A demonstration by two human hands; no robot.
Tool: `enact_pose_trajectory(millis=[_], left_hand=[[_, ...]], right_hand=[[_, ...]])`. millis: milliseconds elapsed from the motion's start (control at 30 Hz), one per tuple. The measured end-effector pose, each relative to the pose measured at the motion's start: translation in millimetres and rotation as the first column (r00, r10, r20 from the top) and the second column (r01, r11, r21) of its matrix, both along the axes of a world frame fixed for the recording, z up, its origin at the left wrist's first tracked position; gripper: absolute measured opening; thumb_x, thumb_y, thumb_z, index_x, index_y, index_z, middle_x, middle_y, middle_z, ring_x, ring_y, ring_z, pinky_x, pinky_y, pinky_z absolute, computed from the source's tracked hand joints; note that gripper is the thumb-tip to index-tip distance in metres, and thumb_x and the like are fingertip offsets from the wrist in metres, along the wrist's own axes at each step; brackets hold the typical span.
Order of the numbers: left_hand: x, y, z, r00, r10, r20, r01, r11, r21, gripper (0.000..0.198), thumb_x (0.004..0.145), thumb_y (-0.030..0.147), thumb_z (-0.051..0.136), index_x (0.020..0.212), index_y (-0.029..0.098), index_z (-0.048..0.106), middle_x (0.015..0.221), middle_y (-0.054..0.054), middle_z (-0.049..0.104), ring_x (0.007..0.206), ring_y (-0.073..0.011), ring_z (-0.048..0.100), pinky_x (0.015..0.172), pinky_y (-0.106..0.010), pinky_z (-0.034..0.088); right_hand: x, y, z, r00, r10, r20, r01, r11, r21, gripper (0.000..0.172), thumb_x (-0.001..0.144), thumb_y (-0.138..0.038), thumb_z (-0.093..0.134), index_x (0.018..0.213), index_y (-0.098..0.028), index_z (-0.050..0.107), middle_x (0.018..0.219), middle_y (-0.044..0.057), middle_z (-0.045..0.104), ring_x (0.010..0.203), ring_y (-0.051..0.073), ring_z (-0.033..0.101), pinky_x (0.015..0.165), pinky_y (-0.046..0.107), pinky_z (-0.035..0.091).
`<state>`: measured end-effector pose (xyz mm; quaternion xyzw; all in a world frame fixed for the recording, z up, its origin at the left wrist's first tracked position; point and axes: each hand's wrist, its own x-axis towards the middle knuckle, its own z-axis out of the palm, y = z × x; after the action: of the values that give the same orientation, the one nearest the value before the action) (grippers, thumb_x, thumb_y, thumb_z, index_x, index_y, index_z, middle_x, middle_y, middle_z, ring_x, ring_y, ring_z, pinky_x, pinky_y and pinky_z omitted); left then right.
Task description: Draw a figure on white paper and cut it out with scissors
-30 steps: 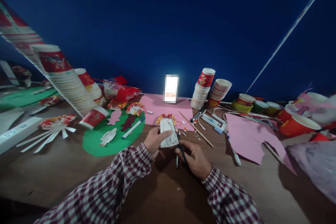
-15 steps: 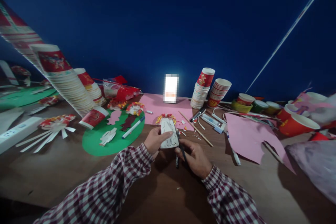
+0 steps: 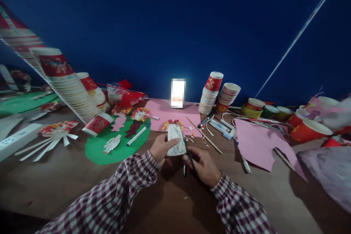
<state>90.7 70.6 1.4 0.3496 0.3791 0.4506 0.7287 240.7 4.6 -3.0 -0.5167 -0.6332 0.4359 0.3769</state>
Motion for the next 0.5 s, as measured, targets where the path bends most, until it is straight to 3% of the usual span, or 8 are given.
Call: enact_pose_trajectory(millis=[500], left_hand=[[0.7, 0.3, 0.1, 1.0, 0.001, 0.004, -0.001, 1.0, 0.012, 0.037, 0.048, 0.03, 0.078, 0.075, 0.008, 0.065, 0.068, -0.007, 0.067, 0.059, -0.0158, 0.061, 0.058, -0.027, 0.05]], right_hand=[[1.6, -0.2, -5.1, 1.0, -0.001, 0.021, 0.0, 1.0, 0.029, 0.032, 0.082, -0.04, 0.052, 0.102, -0.016, 0.061, 0.064, 0.0, 0.054, 0.055, 0.012, 0.046, 0.051, 0.021, 0.04]])
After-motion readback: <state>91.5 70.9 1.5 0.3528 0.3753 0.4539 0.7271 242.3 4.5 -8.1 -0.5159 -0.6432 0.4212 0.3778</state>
